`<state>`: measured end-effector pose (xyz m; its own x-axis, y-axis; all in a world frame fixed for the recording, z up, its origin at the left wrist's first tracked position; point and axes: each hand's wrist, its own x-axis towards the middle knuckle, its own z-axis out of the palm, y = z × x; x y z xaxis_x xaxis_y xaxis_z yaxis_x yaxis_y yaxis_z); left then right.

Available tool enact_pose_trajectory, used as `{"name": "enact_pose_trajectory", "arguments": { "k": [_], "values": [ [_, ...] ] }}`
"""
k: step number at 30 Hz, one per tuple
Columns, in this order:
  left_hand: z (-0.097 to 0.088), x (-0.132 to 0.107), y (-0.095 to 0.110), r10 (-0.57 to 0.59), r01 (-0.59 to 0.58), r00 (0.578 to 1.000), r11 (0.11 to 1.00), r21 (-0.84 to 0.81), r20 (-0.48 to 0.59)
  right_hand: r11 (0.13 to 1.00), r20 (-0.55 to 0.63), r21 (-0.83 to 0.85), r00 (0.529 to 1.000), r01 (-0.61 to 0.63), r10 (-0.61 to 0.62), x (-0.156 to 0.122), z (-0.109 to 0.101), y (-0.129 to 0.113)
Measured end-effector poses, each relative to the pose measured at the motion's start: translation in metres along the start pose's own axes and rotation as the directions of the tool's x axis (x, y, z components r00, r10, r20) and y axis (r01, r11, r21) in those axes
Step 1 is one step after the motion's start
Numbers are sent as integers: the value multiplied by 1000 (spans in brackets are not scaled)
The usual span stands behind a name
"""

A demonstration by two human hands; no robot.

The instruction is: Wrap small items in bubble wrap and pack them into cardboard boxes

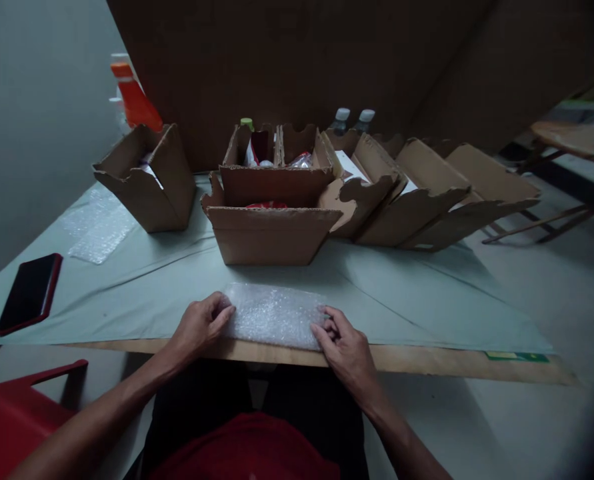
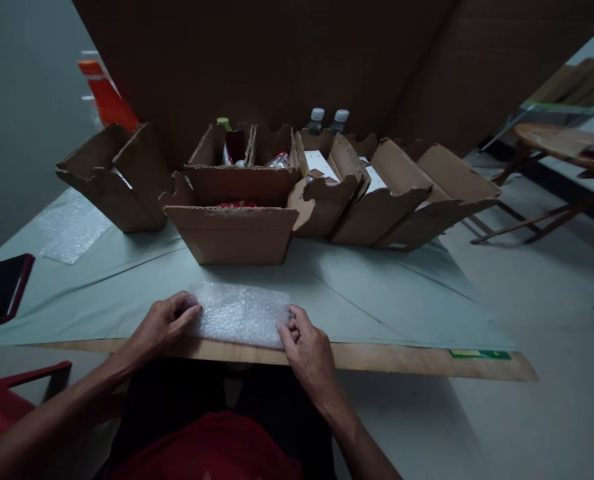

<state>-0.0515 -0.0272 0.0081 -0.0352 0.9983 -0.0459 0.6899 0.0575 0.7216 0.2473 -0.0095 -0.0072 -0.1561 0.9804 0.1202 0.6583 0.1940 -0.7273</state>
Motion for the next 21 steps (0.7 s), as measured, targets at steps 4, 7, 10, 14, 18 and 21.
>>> {"name": "enact_pose_trajectory", "arguments": {
  "k": [4, 7, 10, 14, 18, 21],
  "values": [
    [-1, 9, 2, -96, 92, 995, 988, 126, 33, 989, -12, -149, 1000, -24, 22, 2, 5, -2],
    [1, 9, 5, -117, 97, 991, 956, 276, 56, 959, 17, -283, 1000, -5, 10, 5, 5, -3],
    [5, 3, 5, -102, 73, 994, 890, 449, 40, 913, 23, -403, 998, 56, -51, 8, 0, -3],
    [11, -4, -1, 54, 21, 991, 839, 543, -122, 843, -62, -476, 947, 249, -315, -1, -13, -5],
    [12, -6, -7, 372, -172, 896, 794, 583, -243, 744, 58, -443, 844, 501, -534, -16, -23, -9],
    [9, -12, -2, 540, -362, 817, 753, 549, -203, 713, 208, -397, 813, 578, -543, -21, -23, -9]
  ]
}}
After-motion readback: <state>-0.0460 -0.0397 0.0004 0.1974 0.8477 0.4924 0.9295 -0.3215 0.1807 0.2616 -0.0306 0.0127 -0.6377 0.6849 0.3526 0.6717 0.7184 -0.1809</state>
